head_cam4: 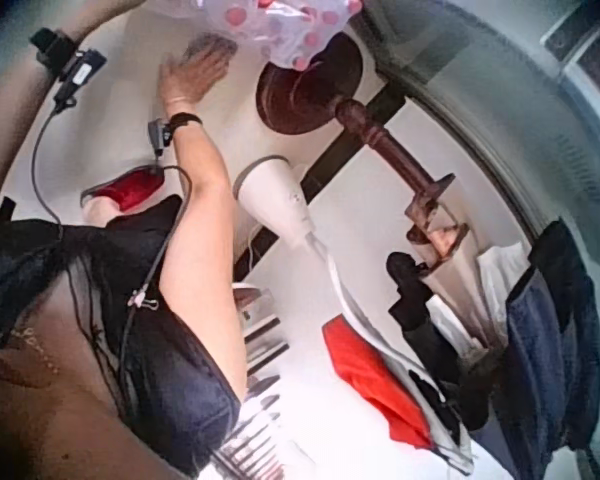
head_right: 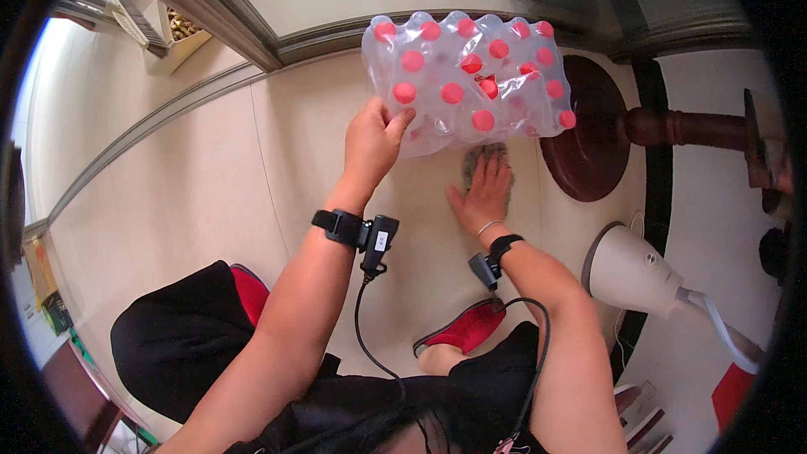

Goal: The person wipes the floor around a furniture base and various items with a cloth, then walks to a sink to rinse the cloth by hand.

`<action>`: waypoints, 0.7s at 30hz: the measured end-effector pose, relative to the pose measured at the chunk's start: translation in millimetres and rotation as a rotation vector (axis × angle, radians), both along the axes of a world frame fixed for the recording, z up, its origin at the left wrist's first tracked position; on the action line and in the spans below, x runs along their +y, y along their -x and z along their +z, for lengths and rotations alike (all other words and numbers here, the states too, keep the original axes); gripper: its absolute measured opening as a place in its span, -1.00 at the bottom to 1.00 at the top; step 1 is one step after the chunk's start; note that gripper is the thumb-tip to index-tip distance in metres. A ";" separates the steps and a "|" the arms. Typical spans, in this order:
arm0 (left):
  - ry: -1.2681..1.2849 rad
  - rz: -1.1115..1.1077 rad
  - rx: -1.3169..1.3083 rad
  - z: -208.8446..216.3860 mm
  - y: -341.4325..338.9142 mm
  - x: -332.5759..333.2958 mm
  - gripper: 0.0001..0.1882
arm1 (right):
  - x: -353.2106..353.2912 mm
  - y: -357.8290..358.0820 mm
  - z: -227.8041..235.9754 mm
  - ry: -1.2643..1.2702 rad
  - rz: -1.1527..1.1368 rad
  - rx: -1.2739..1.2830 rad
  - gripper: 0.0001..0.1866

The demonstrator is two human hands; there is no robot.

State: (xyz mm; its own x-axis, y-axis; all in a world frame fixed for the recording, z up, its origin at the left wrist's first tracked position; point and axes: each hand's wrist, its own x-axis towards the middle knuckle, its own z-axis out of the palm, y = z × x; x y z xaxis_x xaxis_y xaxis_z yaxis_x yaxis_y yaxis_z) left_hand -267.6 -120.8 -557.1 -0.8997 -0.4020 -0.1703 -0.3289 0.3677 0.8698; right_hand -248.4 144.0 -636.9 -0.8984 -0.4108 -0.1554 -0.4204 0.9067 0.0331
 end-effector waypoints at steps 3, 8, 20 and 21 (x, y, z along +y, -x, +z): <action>0.054 -0.109 0.201 -6.2 1.5 1.7 -0.71 | -47.9 -41.7 -1.7 0.117 0.101 0.014 0.02; -0.089 -0.245 0.303 8.2 -3.5 46.2 -0.80 | -149.6 -78.1 -37.4 0.272 0.316 0.026 -0.10; -0.257 -0.341 0.416 39.0 8.7 6.6 -0.78 | -271.5 44.6 -15.9 0.335 0.048 0.200 -0.46; -0.302 -0.346 0.374 41.4 7.9 5.6 -0.77 | -266.1 33.4 -14.3 0.334 0.251 0.184 -0.53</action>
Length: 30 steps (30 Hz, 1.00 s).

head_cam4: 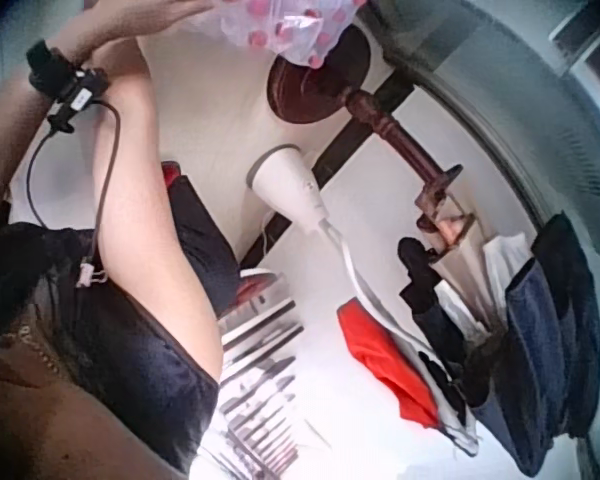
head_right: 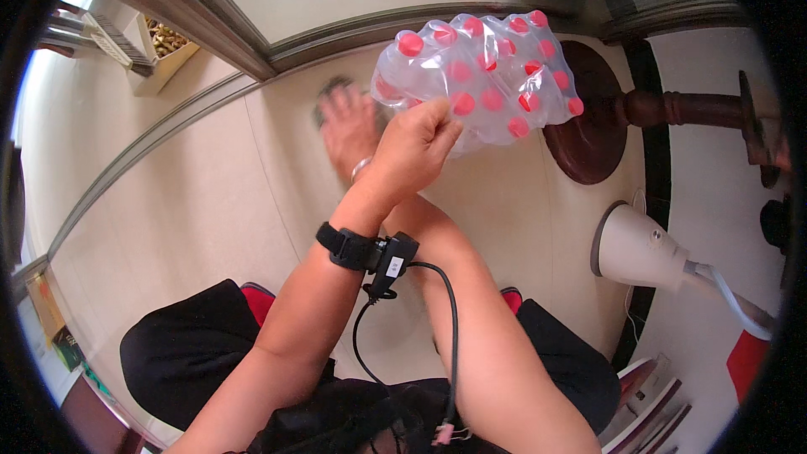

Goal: The person wipes the floor around a furniture base and various items with a cloth, then walks to a sink to rinse the cloth by hand.

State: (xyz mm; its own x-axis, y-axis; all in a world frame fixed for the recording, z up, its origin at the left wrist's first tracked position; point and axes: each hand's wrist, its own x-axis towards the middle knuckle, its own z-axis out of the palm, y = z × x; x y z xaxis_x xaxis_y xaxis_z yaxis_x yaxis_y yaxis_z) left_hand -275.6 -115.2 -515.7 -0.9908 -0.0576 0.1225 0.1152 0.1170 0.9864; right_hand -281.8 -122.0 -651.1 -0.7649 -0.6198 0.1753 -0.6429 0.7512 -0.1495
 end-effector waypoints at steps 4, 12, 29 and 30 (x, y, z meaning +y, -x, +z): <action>0.055 -0.021 0.028 -4.7 -10.5 -24.2 -0.75 | 45.3 -83.0 3.9 0.244 0.400 -0.376 -0.51; -0.081 0.019 -0.418 6.0 -88.6 -124.3 -0.82 | 305.7 -70.2 24.8 -0.190 0.030 -0.245 -0.52; -0.444 1.056 -0.422 -58.7 -243.2 -281.6 -0.41 | 147.3 187.3 -30.0 -0.034 -0.696 0.117 -0.08; -0.339 1.053 -0.419 -58.7 -242.6 -281.8 -0.39 | 116.0 176.0 -31.4 -0.037 -0.623 0.143 -0.03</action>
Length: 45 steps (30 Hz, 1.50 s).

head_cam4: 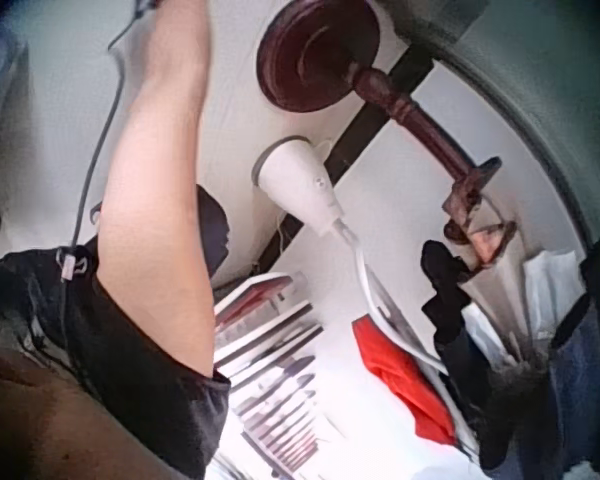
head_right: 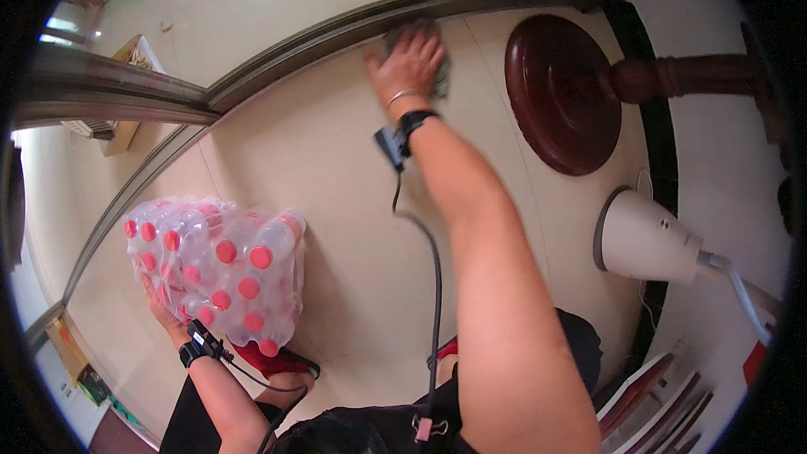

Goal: The person wipes the floor around a furniture base and various items with a cloth, then walks to a sink to rinse the cloth by hand.

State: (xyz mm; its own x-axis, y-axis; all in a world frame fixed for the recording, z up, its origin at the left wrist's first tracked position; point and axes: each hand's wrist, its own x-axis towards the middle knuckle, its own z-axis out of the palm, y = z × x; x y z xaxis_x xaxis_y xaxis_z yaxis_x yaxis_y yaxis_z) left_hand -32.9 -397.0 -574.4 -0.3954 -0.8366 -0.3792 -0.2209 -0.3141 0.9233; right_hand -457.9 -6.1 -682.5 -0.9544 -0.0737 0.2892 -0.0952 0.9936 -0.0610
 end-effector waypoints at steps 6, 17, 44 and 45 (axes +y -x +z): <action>0.098 0.020 -0.096 1.2 0.0 5.8 -0.41 | -138.9 -114.0 9.3 0.061 0.507 -0.391 -0.14; 0.076 0.045 0.001 -15.0 -11.2 29.4 -0.44 | -8.8 -97.0 23.4 0.294 1.606 -0.500 -0.54; -0.191 -0.804 0.052 -9.1 270.8 329.9 -0.28 | 280.6 -183.9 53.7 -0.048 0.570 -0.447 0.03; -0.204 -0.805 0.068 -6.1 270.2 329.4 -0.28 | 268.1 -197.0 60.1 -0.068 0.565 -0.443 0.03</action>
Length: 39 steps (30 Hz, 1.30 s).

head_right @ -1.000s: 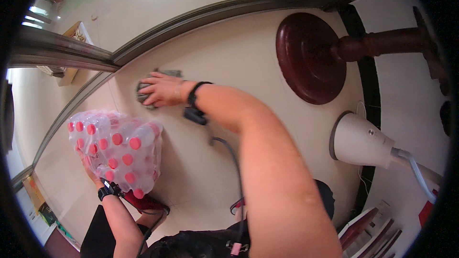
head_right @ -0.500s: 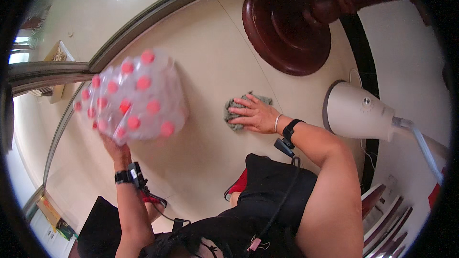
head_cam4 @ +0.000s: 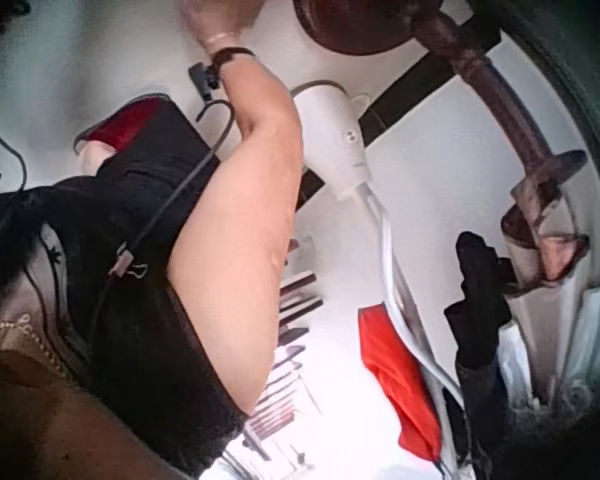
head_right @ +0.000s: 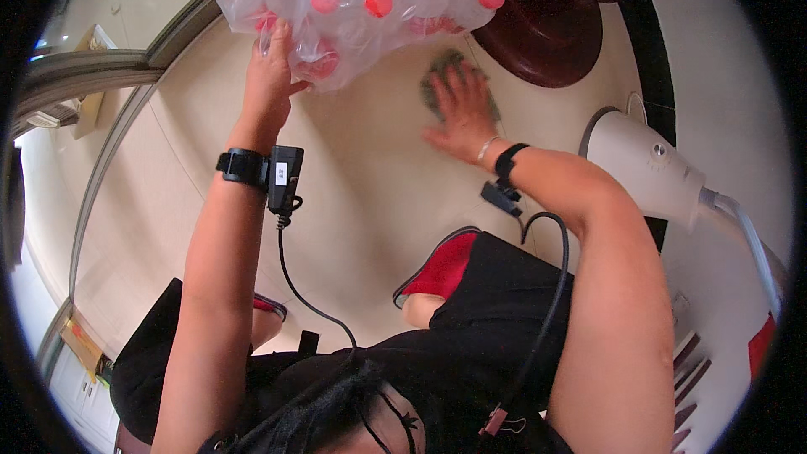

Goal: The person wipes the floor around a furniture base and various items with a cloth, then walks to a sink to rinse the cloth by hand.

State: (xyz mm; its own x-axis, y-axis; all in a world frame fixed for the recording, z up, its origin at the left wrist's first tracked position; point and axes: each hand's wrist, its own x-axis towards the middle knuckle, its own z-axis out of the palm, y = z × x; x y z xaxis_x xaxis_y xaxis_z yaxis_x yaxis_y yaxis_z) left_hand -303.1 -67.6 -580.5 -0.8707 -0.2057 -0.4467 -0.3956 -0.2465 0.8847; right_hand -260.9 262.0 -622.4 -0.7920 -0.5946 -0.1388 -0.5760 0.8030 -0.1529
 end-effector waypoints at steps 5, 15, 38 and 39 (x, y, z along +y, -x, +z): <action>0.269 0.074 0.046 -16.2 -3.4 -47.7 -0.51 | -171.9 -64.6 -8.3 0.202 0.155 -0.180 0.00; -0.069 0.272 0.168 -8.5 -9.4 -76.5 -0.66 | -158.2 -136.8 -37.2 0.535 0.596 -0.228 -0.55; 0.610 0.797 0.172 38.6 -36.9 -31.2 -0.76 | -280.0 -96.1 -80.6 0.209 0.131 -0.063 -0.48; 0.664 0.852 0.197 37.5 -31.7 -43.2 -0.76 | -278.3 -96.4 -83.2 0.213 0.144 -0.085 -0.50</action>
